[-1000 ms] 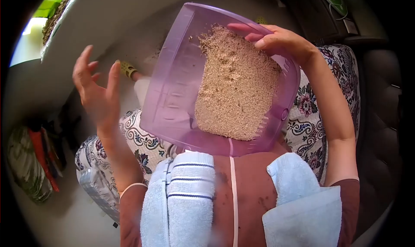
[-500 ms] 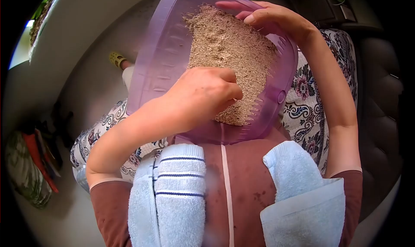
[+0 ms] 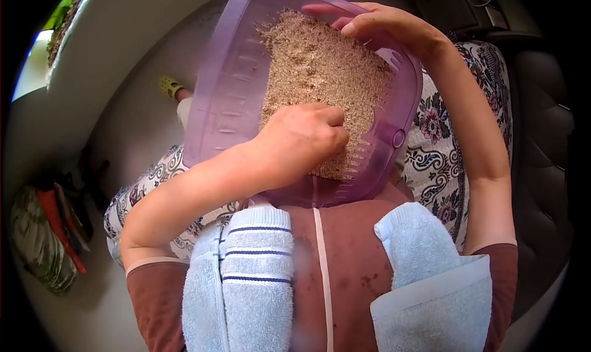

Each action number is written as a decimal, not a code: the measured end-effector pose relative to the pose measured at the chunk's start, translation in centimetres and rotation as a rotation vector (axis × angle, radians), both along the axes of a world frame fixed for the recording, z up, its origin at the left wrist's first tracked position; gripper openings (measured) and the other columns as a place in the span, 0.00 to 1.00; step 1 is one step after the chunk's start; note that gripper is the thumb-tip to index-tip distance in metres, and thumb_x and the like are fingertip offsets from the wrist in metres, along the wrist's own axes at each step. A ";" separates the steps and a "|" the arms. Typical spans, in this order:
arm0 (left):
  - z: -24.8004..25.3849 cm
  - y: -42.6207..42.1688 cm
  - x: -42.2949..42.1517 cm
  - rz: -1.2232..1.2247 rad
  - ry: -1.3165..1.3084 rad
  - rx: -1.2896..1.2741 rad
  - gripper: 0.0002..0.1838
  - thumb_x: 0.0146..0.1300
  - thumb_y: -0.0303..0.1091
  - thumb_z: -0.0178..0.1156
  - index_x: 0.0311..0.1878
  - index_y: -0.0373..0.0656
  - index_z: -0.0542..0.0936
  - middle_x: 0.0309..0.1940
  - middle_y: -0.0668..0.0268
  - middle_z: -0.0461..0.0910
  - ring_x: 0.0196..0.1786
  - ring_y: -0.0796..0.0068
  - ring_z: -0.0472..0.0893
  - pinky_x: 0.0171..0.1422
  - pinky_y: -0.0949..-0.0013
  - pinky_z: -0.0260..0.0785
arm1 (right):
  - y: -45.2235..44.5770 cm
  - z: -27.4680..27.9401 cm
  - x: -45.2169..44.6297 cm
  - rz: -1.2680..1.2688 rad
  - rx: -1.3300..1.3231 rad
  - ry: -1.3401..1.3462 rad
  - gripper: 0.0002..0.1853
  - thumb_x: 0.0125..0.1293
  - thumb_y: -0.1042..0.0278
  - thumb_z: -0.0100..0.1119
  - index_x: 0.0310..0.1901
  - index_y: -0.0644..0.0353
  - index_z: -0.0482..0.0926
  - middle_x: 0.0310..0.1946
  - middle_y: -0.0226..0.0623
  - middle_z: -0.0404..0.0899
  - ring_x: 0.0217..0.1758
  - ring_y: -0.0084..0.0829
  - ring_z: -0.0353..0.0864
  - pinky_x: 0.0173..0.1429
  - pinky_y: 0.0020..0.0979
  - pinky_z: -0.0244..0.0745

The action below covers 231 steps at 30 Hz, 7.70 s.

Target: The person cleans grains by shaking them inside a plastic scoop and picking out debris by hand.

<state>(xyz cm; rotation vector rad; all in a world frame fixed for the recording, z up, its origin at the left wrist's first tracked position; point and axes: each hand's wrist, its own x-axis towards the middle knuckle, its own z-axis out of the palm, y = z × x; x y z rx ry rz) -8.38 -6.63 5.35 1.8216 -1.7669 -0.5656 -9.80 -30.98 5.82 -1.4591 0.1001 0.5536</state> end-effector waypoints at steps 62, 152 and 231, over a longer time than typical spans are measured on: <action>4.0 5.9 6.3 0.715 1.215 0.132 0.07 0.66 0.30 0.61 0.40 0.37 0.78 0.31 0.67 0.79 0.30 0.84 0.78 0.35 0.79 0.72 | -0.2 -0.6 0.0 -0.003 -0.100 0.002 0.37 0.54 0.52 0.59 0.69 0.49 0.67 0.53 0.32 0.74 0.49 0.21 0.73 0.57 0.24 0.67; -6.0 5.3 8.7 1.115 1.626 -0.647 0.26 0.74 0.55 0.39 0.65 0.48 0.65 0.49 0.54 0.76 0.57 0.63 0.74 0.60 0.58 0.70 | 4.5 -6.6 -2.3 -0.649 0.103 -0.019 0.30 0.75 0.48 0.39 0.74 0.47 0.55 0.65 0.43 0.63 0.58 0.32 0.71 0.60 0.29 0.68; -5.1 7.6 9.2 1.243 1.464 -0.554 0.30 0.73 0.59 0.39 0.74 0.63 0.54 0.47 0.55 0.76 0.47 0.59 0.79 0.55 0.57 0.71 | 5.9 -3.1 -1.0 -0.614 0.163 -0.178 0.30 0.77 0.55 0.35 0.74 0.63 0.50 0.74 0.38 0.52 0.75 0.30 0.53 0.76 0.30 0.47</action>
